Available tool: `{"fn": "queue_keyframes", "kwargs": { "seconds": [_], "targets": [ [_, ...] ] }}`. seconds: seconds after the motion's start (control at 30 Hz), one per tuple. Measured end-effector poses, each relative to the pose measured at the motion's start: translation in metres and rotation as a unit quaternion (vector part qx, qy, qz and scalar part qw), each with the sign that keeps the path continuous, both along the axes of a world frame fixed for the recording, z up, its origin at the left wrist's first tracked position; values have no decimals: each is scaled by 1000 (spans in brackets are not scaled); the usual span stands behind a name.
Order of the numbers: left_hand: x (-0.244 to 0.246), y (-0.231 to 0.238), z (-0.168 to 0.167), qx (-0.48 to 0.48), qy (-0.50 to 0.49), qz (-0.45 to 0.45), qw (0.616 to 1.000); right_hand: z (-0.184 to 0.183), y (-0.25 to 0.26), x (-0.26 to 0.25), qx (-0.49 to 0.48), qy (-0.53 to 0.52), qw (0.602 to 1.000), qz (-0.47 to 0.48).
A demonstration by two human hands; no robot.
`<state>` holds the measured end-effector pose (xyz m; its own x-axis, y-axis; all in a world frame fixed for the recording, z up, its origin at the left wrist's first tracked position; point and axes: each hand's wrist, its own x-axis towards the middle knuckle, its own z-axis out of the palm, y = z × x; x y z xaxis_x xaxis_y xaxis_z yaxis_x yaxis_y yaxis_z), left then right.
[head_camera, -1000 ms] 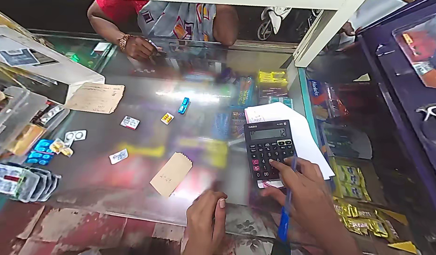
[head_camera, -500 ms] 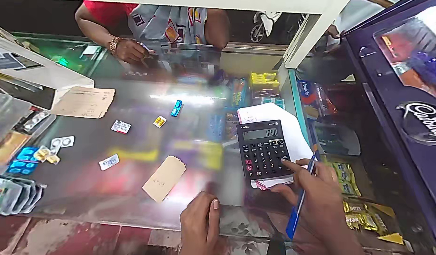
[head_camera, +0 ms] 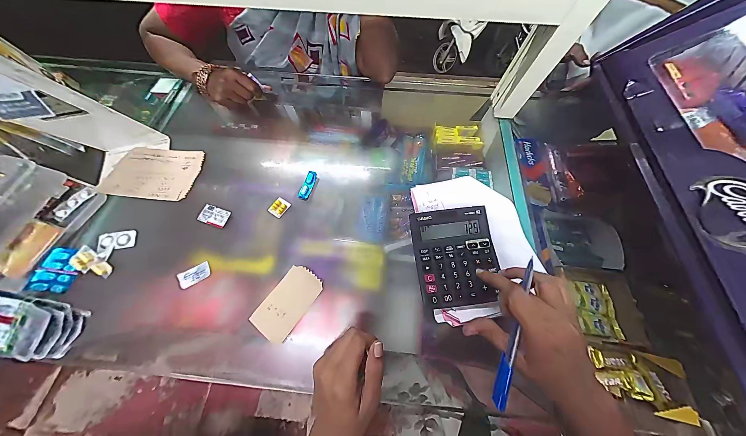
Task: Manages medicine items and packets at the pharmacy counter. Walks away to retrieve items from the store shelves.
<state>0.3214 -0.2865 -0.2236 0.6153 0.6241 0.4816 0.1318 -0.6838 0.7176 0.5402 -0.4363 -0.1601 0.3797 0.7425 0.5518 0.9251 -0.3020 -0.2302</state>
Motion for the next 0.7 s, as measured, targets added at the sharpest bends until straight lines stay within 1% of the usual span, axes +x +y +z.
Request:
{"fn": "queue_keyframes", "kwargs": {
  "seconds": [0.13, 0.27, 0.37, 0.4, 0.53, 0.57, 0.7],
  "targets": [
    [-1, 0, 0, 1, -4, -5, 1000, -9, 0, -12, 19, 11, 998, 53],
    [0, 1, 1, 9, -6, -4, 1000, -10, 3, -13, 19, 16, 998, 54],
    [-1, -1, 1, 14, 0, 1, 1000, -9, 7, -13, -29, -5, 998, 47],
    [-1, -1, 1, 15, 2, 2, 1000, -9, 7, -13, -31, -6, 998, 45],
    [-1, -1, 1, 24, -4, 8, 1000, 1, -6, -13, 41, -3, 999, 14],
    [-1, -1, 0, 25, -8, 11, 1000, 2, -9, -12, 44, -3, 999, 2],
    [2, -2, -1, 6, -42, 19, 999, -5, -13, -7, -23, -21, 999, -19]
  ]
}}
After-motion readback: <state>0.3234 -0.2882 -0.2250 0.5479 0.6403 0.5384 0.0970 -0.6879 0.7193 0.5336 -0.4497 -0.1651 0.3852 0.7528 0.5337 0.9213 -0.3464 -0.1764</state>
